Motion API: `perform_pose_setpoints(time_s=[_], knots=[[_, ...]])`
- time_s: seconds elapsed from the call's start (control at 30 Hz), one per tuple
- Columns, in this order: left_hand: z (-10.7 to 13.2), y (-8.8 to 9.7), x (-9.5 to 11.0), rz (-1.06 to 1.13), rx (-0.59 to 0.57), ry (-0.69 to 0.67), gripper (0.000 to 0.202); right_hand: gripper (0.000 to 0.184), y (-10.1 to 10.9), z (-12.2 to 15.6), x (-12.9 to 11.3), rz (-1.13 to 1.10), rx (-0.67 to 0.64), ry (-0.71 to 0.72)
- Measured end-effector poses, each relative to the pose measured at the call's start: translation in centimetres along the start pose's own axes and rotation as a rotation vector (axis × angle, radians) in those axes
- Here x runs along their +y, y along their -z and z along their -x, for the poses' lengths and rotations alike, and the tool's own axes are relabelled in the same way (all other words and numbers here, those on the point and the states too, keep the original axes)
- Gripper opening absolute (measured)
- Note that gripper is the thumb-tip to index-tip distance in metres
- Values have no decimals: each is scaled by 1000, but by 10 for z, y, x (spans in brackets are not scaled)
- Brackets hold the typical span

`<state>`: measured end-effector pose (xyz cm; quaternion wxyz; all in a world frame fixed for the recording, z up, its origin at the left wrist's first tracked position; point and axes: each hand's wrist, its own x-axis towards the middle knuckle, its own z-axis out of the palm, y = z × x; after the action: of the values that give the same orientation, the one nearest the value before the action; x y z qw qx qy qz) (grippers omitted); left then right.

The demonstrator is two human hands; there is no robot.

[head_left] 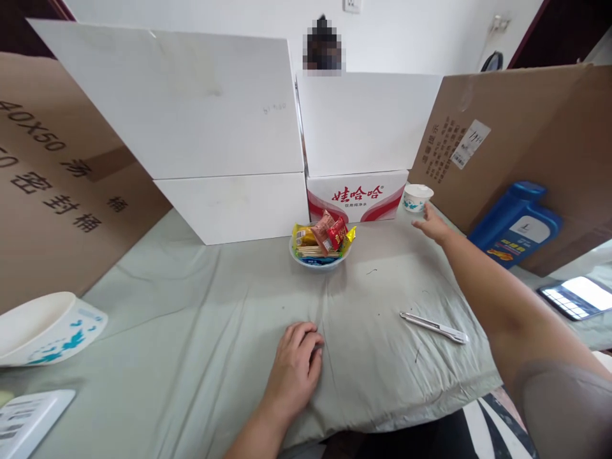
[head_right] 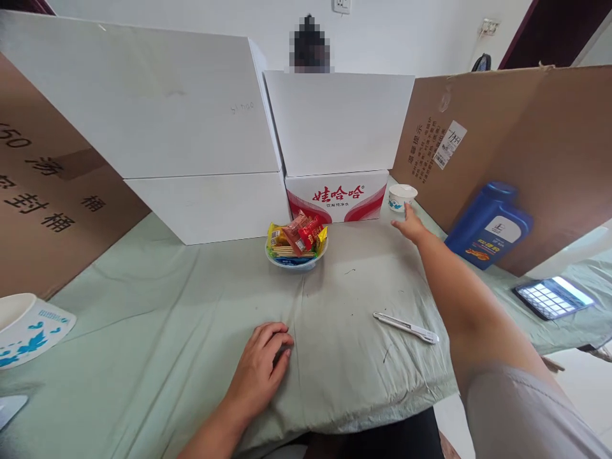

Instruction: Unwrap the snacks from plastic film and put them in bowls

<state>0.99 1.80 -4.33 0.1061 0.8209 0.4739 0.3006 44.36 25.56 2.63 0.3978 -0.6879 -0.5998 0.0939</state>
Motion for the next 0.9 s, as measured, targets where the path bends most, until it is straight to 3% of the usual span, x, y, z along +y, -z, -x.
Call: perform_pose_setpoints(time_s=[0.1, 0.23, 0.37, 0.47, 0.67, 0.9], knots=[[-1, 0, 0, 7, -2, 8, 18, 57, -27, 21, -23, -30, -60, 50], [-1, -1, -1, 10, -1, 5, 17, 37, -54, 81, -70, -92, -192, 216], [-4, 0, 0, 13, -5, 15, 17, 35, -69, 132, -119, -85, -393, 518], [-5, 1, 1, 24, 6, 19, 17, 35, -80, 147, -143, 5, -441, 477], [-6, 1, 0, 41, 27, 27, 16, 27, -94, 147, -156, 107, -361, 391], [-6, 0, -3, 29, 37, 21, 15, 24, -82, 146, -142, 175, -317, 353]])
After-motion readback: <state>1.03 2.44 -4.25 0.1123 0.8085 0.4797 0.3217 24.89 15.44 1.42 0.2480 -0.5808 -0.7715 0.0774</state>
